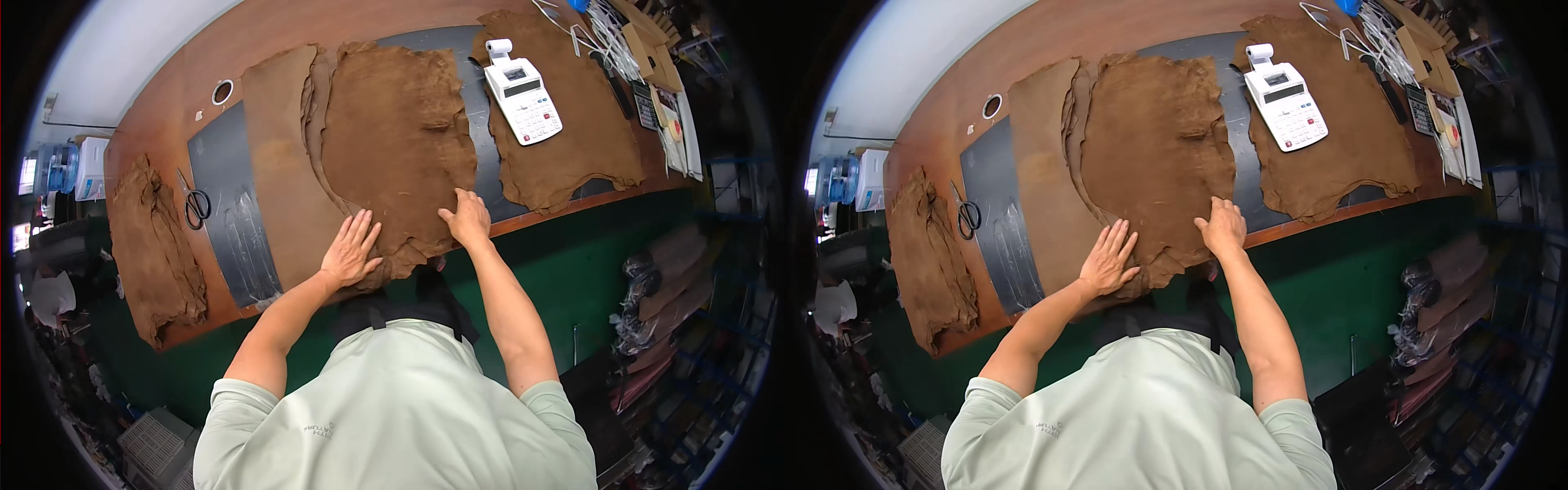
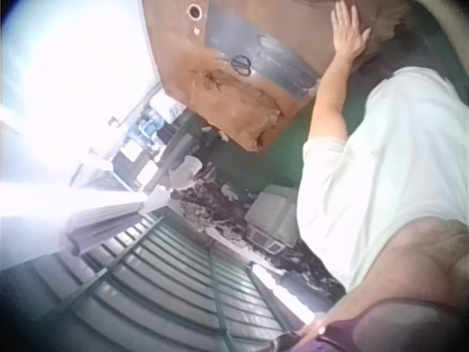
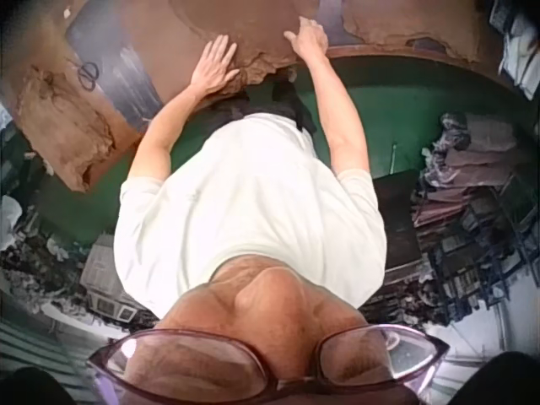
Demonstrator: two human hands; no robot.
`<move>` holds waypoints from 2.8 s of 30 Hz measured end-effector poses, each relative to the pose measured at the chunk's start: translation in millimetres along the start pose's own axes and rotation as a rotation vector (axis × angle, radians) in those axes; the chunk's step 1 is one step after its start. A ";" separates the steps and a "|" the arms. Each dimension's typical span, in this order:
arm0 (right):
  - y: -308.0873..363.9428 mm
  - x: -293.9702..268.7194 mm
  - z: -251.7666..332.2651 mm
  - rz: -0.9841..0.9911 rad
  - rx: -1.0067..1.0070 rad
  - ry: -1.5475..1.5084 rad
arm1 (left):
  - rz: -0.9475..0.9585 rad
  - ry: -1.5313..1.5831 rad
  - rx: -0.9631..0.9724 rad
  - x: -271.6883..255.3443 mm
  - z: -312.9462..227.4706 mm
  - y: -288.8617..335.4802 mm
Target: Sorting through a stack of brown leather pieces and recording counts on an adding machine.
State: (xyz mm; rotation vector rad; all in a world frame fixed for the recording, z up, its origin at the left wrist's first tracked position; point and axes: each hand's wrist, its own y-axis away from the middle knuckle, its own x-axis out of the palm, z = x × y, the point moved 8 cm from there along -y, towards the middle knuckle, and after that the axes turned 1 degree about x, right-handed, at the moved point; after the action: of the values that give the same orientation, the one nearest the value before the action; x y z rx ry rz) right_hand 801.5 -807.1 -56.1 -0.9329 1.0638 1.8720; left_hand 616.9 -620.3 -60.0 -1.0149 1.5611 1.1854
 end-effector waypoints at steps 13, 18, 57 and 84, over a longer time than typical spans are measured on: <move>-58.3 -17.0 0.7 0.149 0.035 -0.075 | -0.067 0.256 -0.131 -9.1 -3.8 -1.3; -58.0 -23.5 43.1 0.178 -0.008 -0.033 | -0.355 1.046 -0.460 -9.5 32.2 15.4; 13.3 61.6 63.1 0.699 -0.099 -0.360 | -0.320 0.569 -1.055 -60.8 180.9 60.1; -11.4 28.0 33.3 0.646 0.219 -0.537 | -0.834 0.310 -0.933 -93.4 283.1 -12.0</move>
State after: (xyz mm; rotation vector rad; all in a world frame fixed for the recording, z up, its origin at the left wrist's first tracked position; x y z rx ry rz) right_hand 792.2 -765.8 -71.3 0.0822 1.2710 2.2641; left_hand 701.8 -338.5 -11.1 -2.2531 0.5421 1.1379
